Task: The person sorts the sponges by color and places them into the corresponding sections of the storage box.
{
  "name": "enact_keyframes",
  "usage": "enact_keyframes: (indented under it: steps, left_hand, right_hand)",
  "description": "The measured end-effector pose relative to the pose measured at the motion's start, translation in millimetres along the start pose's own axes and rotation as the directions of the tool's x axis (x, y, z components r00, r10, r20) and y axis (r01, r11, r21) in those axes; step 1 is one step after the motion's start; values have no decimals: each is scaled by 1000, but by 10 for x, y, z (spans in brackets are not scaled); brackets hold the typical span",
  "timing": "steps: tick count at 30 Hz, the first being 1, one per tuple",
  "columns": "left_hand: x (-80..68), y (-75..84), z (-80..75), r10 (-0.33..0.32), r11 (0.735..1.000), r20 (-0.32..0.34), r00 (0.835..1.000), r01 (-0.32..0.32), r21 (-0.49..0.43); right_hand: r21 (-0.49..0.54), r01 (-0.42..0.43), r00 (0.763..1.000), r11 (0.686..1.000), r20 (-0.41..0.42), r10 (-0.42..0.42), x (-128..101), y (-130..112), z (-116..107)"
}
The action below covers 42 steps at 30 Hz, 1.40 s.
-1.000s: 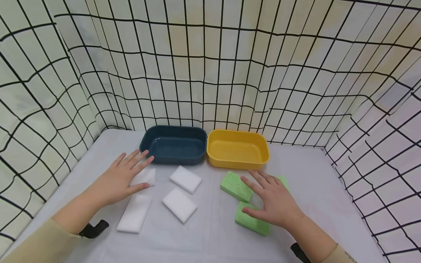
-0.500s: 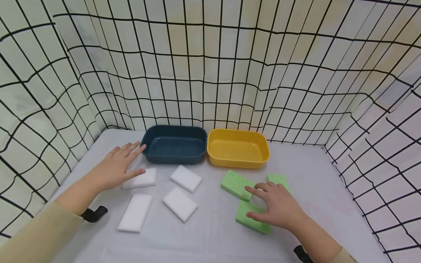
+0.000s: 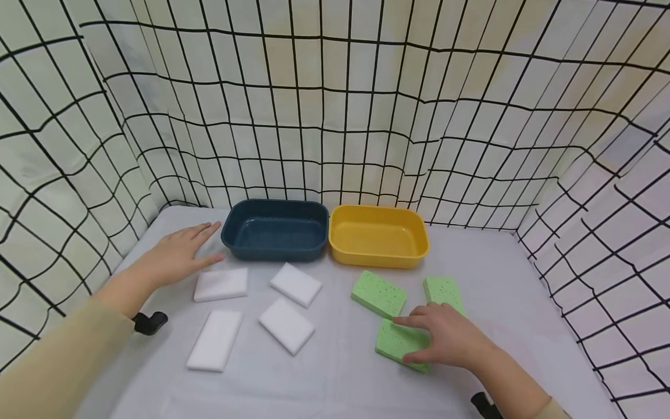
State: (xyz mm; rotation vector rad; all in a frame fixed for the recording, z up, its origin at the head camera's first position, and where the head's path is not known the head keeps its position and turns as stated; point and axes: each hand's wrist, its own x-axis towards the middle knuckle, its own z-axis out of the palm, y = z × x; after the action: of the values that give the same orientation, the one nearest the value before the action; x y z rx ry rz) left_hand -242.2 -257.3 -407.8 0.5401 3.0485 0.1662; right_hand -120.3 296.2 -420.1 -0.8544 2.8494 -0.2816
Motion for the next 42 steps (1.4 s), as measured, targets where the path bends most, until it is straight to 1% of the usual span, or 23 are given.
enact_keyframes:
  steps: [3,7,13,18,22,27,34,38,42]
  left_hand:
    - [68,-48,10,-29,1000,30,999,29,-4]
    - [149,-74,9,-48,999,62,997,47,13]
    - [247,-67,2,-48,999,86,995,48,2]
    - [308,-62,7,-45,999,100,994,46,-7]
    - [329,-64,26,-45,999,112,993,45,-5]
    - [325,-64,28,-61,998,130,990,62,-6]
    - [348,-56,30,-55,998,137,989,58,-18]
    - [370,-47,29,-55,998,143,988,58,-20]
    - [393,-44,35,-57,998,146,988,59,-15]
  right_hand:
    - [8,-11,999,1000,33,11,0,0,0]
    - [16,-21,998,1000,60,20,-6,-5,14]
    - [-3,-12,998,1000,58,12,-40,-5,36]
    - [-15,-21,997,1000,71,22,-54,13,46]
    - [-15,-29,996,999,86,31,-71,19,56]
    - [-36,-27,996,999,81,30,-80,25,59]
    - [-50,-22,996,999,80,26,-84,26,50]
    - [-61,-14,998,998,62,18,-92,36,45]
    - [-82,-6,1000,997,26,8,-118,68,51]
